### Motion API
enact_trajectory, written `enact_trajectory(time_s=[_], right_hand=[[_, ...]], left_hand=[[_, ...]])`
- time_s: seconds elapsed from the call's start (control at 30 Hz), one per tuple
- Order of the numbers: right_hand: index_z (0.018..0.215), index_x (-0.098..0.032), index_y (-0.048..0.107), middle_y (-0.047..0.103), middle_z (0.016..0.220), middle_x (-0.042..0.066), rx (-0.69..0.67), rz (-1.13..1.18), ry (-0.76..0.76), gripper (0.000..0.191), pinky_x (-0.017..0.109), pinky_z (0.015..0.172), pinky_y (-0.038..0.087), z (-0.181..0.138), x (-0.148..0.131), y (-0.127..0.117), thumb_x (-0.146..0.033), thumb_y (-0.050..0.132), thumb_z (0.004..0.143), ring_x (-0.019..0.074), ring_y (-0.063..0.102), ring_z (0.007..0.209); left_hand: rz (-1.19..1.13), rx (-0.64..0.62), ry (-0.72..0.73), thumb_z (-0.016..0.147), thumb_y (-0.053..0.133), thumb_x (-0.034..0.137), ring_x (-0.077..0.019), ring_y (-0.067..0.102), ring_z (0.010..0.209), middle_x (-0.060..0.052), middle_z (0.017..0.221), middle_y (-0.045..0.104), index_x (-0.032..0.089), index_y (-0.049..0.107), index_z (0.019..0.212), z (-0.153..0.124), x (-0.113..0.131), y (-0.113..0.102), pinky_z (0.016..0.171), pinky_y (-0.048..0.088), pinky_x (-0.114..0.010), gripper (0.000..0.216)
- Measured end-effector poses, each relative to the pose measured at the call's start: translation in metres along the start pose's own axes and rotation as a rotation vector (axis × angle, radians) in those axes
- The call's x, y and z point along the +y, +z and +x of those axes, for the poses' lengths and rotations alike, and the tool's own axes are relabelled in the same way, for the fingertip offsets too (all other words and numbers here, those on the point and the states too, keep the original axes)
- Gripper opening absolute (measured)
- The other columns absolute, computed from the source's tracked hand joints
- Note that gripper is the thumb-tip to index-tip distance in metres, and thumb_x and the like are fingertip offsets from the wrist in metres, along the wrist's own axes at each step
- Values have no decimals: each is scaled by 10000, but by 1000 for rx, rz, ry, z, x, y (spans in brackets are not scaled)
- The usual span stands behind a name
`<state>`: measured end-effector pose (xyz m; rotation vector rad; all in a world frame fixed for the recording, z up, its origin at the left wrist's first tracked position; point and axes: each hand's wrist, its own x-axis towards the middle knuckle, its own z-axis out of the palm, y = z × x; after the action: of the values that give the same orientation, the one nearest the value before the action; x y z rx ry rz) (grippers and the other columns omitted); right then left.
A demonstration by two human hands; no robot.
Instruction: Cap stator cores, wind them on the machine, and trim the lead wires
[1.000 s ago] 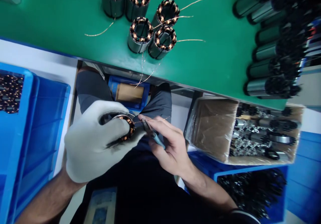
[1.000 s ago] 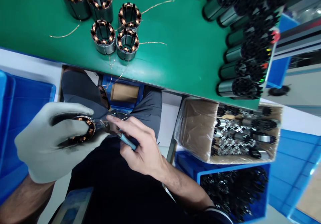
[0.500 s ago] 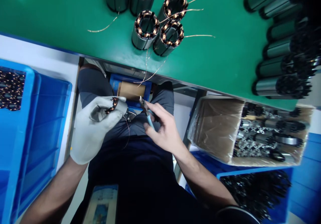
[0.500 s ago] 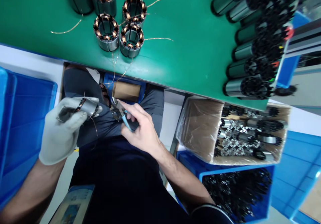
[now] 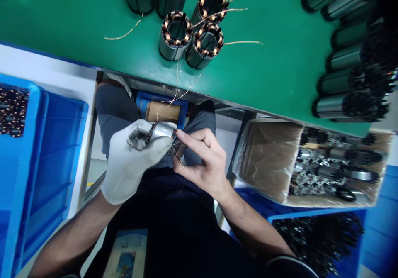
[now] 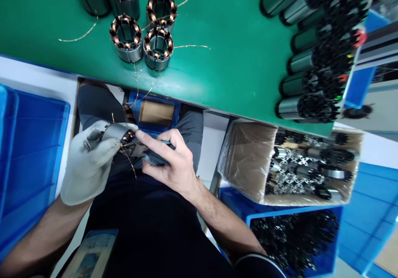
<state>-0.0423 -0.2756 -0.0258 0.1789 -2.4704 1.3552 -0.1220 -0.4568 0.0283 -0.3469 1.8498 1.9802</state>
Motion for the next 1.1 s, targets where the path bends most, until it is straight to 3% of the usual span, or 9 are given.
enact_trajectory(time_s=[0.37, 0.47, 0.6, 0.67, 0.77, 0.83, 0.9, 1.0, 1.1], right_hand=[[1683, -475, 689, 674, 1039, -1, -42, 150, 99, 736, 287, 789, 636, -9, 6, -3, -151, 847, 1042, 158, 682, 899], [1641, -381, 751, 667, 979, -1, -162, 211, 187, 606, 296, 812, 636, -8, 15, -1, -205, 797, 1062, 162, 664, 866], [1626, -252, 754, 825, 1111, 34, -445, 223, 488, 601, 353, 931, 682, -5, 47, 9, -403, 734, 1045, 185, 736, 895], [1623, -207, 740, 864, 1293, 92, -530, 194, 585, 666, 416, 1072, 685, -1, 67, 16, -494, 712, 1023, 259, 822, 1106], [1720, -120, 627, 841, 1420, 220, -557, 116, 655, 897, 568, 1193, 651, 3, 95, 27, -532, 764, 935, 424, 825, 1323], [1822, -120, 486, 777, 1567, 251, -597, -26, 708, 1065, 619, 1233, 627, 4, 110, 33, -570, 772, 900, 478, 796, 1411], [1870, -136, 401, 678, 1712, 241, -657, -123, 708, 1107, 621, 1282, 599, 2, 120, 40, -626, 715, 928, 482, 735, 1520], [1868, -121, 401, 627, 1760, 240, -747, -148, 658, 1090, 669, 1300, 577, -1, 129, 48, -693, 603, 962, 508, 687, 1570], [1831, -103, 464, 609, 1770, 236, -804, -155, 636, 1086, 680, 1324, 554, -6, 134, 55, -739, 547, 954, 519, 642, 1609]], left_hand=[[35, 36, 71, 707, 892, 349, -194, 822, 815, -18, 868, 880, 226, 792, 782, 4, -7, 8, 783, 657, -281, 175], [74, 138, 88, 740, 867, 377, -201, 818, 857, -19, 864, 858, 214, 791, 805, 14, -23, 9, 801, 660, -284, 192], [-75, 244, 9, 807, 925, 468, -191, 785, 795, -6, 819, 772, 200, 763, 856, 19, -48, -3, 740, 667, -296, 317], [-80, 210, 16, 885, 922, 495, -213, 814, 864, -37, 913, 807, 194, 792, 941, 7, -48, -29, 834, 705, -341, 333], [158, 201, 210, 973, 870, 442, -259, 852, 1046, -86, 1164, 865, 218, 826, 1140, -26, -24, -94, 1002, 710, -408, 283], [479, 337, 394, 961, 867, 366, -272, 855, 1121, -79, 1271, 871, 245, 816, 1185, -48, 3, -147, 1016, 700, -407, 260], [882, 530, 530, 945, 889, 340, -291, 842, 1200, -67, 1306, 873, 251, 812, 1105, -62, 29, -200, 1075, 680, -438, 199], [1433, 590, 422, 1002, 846, 415, -339, 779, 1302, -106, 1393, 837, 238, 839, 1025, -63, 44, -264, 1177, 614, -534, 178], [1648, 474, 159, 956, 870, 444, -371, 728, 1186, -147, 1238, 824, 237, 900, 988, -45, 22, -299, 1044, 609, -529, 212]])
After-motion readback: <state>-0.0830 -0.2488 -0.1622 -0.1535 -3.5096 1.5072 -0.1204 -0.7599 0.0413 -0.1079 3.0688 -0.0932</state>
